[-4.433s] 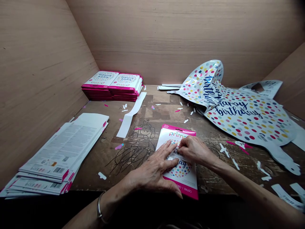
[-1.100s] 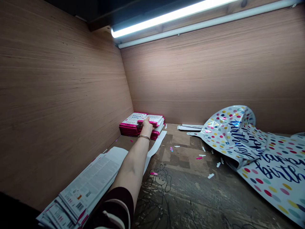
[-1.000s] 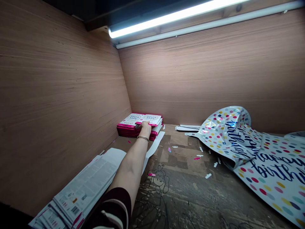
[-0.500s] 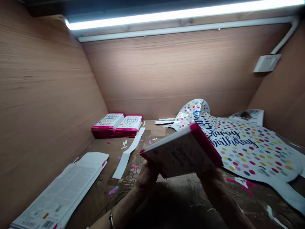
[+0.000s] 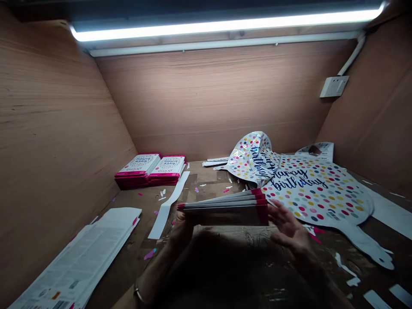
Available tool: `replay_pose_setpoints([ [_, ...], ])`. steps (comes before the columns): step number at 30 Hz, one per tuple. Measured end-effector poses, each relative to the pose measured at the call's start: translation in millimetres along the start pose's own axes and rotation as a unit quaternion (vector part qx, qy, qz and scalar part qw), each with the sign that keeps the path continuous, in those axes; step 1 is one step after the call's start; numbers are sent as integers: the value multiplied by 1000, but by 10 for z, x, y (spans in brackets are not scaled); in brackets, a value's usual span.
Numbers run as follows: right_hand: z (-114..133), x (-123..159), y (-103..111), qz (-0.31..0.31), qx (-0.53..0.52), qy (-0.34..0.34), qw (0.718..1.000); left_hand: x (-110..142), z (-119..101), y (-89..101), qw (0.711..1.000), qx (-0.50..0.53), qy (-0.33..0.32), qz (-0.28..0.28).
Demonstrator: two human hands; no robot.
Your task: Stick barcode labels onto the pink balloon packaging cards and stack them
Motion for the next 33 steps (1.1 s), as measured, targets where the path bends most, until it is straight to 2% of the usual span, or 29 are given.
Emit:
replay_pose_setpoints([
  [2, 186, 7, 181, -22, 64, 80, 994, -24, -201, -47, 996, -55, -39, 54],
  [4, 418, 33, 181, -30, 187, 150, 970, -17, -370, -108, 986, -102, -72, 106],
  [6, 653, 83, -32, -9, 317, 243, 917, 20, -498, -184, 973, -142, -107, 146],
  [9, 816, 209, -536, 59, 434, 392, 809, 96, -618, -305, 952, -193, -155, 182],
  [10, 802, 238, -669, 77, 452, 415, 786, 129, -654, -352, 940, -217, -179, 194],
  [11, 772, 252, -763, 83, 464, 424, 774, 162, -690, -397, 926, -242, -207, 204],
  [14, 664, 254, -855, 67, 476, 406, 777, 246, -772, -503, 886, -303, -272, 223],
  [18, 612, 293, -816, 37, 478, 428, 766, 264, -810, -537, 877, -320, -289, 212],
  [24, 560, 288, -818, 13, 495, 450, 743, 214, -792, -474, 896, -313, -268, 167],
  [27, 552, 283, -844, 21, 499, 442, 745, 207, -759, -437, 916, -284, -241, 152],
  [29, 570, 257, -835, 33, 488, 416, 767, 194, -744, -368, 939, -238, -230, 99],
  [30, 584, 222, -810, 33, 475, 388, 789, 183, -729, -313, 953, -199, -222, 57],
  [32, 588, 113, -749, 40, 412, 296, 861, 164, -648, -214, 977, -94, -191, -8],
  [33, 573, 52, -726, 45, 354, 240, 903, 153, -579, -205, 985, -44, -164, -11],
])
Point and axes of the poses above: each hand's wrist, its own x-axis away from the middle knuckle, its own y-axis out of the back of the hand, z = x × y, the point moved 7 cm from there along -x, towards the middle knuckle, and after that the axes turned 8 degrees about -z, right-handed, at the moved point
